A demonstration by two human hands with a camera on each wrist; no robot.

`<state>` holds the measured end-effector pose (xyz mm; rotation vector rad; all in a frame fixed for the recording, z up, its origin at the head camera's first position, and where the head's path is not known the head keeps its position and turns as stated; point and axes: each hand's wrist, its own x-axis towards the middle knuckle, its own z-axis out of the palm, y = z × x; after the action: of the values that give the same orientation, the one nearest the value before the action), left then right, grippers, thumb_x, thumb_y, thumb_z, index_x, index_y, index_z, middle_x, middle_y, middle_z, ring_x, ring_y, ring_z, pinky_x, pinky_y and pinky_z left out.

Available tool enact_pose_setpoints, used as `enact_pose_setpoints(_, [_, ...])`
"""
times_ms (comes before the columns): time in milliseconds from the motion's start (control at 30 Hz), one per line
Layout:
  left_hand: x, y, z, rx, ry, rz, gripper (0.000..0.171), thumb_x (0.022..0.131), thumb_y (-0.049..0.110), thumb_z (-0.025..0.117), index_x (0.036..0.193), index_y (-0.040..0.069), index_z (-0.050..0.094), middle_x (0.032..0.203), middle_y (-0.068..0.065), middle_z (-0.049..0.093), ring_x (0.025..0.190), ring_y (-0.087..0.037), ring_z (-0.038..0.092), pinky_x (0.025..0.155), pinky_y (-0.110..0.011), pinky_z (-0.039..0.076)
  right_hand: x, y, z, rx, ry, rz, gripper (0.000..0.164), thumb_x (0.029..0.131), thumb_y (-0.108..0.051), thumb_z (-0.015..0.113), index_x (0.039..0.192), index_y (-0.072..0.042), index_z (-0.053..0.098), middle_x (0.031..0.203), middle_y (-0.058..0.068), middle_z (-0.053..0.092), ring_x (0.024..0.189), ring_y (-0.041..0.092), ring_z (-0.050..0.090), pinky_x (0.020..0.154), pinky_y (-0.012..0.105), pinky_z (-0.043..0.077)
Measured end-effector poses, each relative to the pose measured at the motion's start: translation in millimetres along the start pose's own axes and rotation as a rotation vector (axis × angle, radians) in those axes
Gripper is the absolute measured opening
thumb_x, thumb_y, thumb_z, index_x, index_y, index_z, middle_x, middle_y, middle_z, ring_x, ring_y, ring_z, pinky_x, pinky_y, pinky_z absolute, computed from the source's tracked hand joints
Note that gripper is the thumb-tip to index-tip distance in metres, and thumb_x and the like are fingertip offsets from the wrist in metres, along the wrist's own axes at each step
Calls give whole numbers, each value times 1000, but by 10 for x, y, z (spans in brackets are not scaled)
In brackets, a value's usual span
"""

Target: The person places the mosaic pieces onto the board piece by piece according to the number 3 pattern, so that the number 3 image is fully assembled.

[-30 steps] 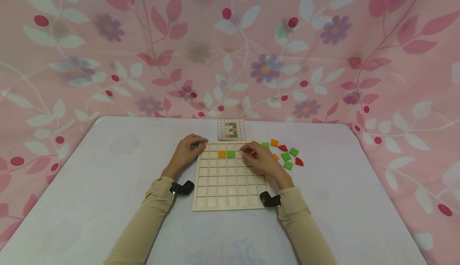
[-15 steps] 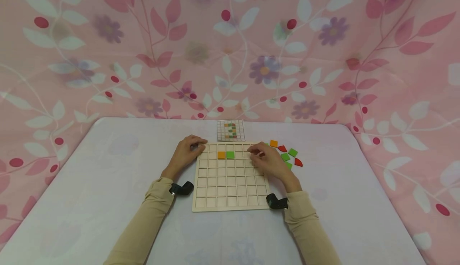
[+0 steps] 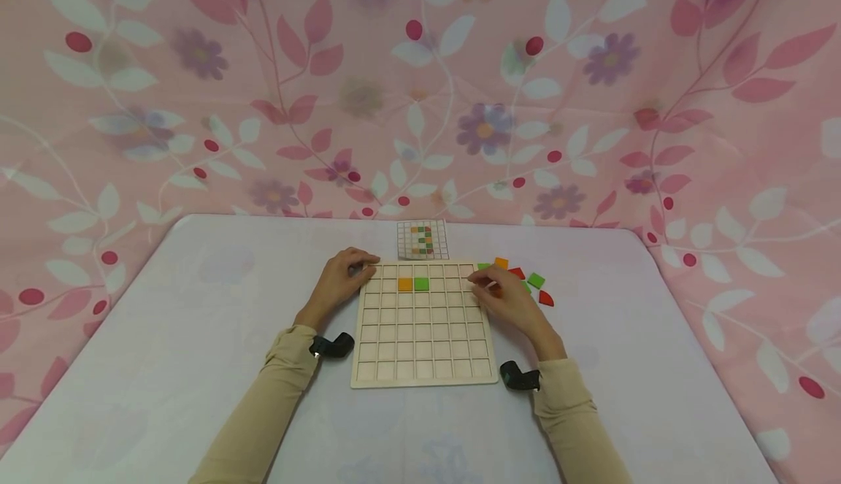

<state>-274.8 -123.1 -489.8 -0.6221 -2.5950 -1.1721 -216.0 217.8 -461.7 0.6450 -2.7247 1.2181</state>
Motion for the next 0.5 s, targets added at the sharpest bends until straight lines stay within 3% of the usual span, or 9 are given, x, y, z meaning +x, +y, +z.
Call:
enact_pose_setpoints(267, [1,-14,11,11,11,17,18,86,14,68,103,10,73,99,-9,67,89,-23,58,81,-40,46,-110,50,-137,-25,21,6,23,87,-8,66,110,-4,65,106,8,64,94,19,61,80,25,50])
enact_pose_setpoints(367, [7,-22,12,7,11,21,18,86,14,68,103,10,73,98,-9,67,88,-23,58,81,-40,46,-151,79,-182,-44,44,3,22,87,-8,67,109,-3,65,104,8,65,92,19,61,78,24,50])
enact_pose_setpoints(500, [4,-27,12,8,8,10,18,86,16,69,103,11,73,99,-9,67,89,-23,58,81,-40,46,-205,104,-243,-41,40,66,24,88,-13,66,110,-5,64,106,6,65,90,18,61,78,23,50])
